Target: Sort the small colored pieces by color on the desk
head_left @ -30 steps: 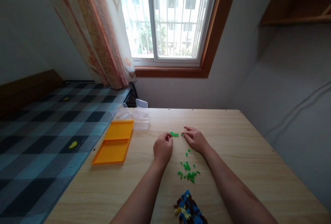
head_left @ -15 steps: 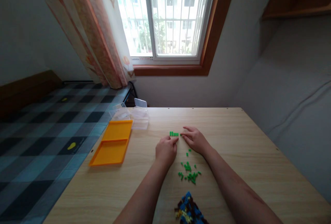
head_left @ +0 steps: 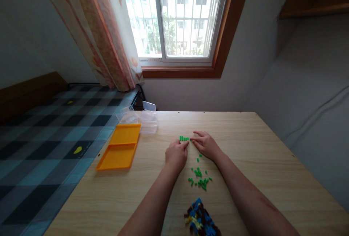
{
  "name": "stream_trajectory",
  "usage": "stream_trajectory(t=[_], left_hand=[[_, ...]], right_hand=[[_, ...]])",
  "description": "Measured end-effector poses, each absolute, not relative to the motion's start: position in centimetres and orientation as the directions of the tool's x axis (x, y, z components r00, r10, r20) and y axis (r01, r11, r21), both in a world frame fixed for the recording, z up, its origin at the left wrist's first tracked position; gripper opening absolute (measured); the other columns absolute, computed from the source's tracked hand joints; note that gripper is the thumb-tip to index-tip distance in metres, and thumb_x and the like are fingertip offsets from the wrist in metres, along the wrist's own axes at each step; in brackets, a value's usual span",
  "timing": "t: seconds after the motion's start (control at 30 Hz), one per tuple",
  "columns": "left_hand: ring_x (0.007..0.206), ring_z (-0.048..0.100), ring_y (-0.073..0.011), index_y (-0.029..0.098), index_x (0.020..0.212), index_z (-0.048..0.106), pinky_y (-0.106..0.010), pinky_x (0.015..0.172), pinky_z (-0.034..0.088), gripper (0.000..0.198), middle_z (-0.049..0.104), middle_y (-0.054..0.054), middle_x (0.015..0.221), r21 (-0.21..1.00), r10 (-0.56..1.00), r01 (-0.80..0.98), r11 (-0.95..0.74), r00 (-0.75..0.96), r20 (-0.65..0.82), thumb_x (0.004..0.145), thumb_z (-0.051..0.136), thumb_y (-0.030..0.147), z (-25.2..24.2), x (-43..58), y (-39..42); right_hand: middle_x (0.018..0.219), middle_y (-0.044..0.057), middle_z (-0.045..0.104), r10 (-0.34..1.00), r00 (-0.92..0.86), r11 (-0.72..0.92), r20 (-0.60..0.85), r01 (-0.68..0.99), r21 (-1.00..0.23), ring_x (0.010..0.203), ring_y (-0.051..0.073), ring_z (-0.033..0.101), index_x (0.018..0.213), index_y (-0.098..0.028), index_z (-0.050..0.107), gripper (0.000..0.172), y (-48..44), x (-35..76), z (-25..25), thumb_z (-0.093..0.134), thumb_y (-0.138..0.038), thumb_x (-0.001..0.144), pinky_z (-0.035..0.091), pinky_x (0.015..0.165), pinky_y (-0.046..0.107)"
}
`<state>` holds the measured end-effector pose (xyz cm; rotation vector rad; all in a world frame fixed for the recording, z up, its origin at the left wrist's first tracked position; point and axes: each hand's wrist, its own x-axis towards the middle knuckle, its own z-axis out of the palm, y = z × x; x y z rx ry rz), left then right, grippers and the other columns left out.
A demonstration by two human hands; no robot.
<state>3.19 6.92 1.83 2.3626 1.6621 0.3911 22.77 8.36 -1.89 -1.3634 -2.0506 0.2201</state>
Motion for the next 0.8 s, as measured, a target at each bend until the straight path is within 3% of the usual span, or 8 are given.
stream_trajectory(t=[0.63, 0.8], left_hand=[[0.084, 0.061, -0.0168, 0.037, 0.106, 0.077, -0.027, 0.074, 0.045, 0.03, 0.067, -0.001, 0.094, 0.418, 0.954, 0.858, -0.299, 0.279, 0.11, 0.09, 0.056, 0.023, 1.86, 2.88, 7.11], [0.083, 0.062, -0.0166, 0.034, 0.105, 0.078, -0.027, 0.076, 0.047, 0.032, 0.067, -0.002, 0.095, 0.471, 0.934, 0.807, -0.356, 0.316, 0.166, 0.087, 0.056, 0.019, 1.59, 2.75, 7.14]], right_hand=[[0.125, 0.01, 0.069, 0.868, -0.24, 0.443, 0.434, 0.769, -0.46, 0.114, 0.028, 0.062, 0.107, -0.027, 0.079, 0.024, 8.21, 22.68, -1.63, 0.06, -0.028, 0.092, 0.048, 0.102, 0.048], [0.124, 0.009, 0.069, 0.875, -0.202, 0.436, 0.44, 0.723, -0.536, 0.114, 0.027, 0.063, 0.107, -0.027, 0.078, 0.024, 8.17, 22.76, -1.63, 0.06, -0.028, 0.091, 0.048, 0.103, 0.047]])
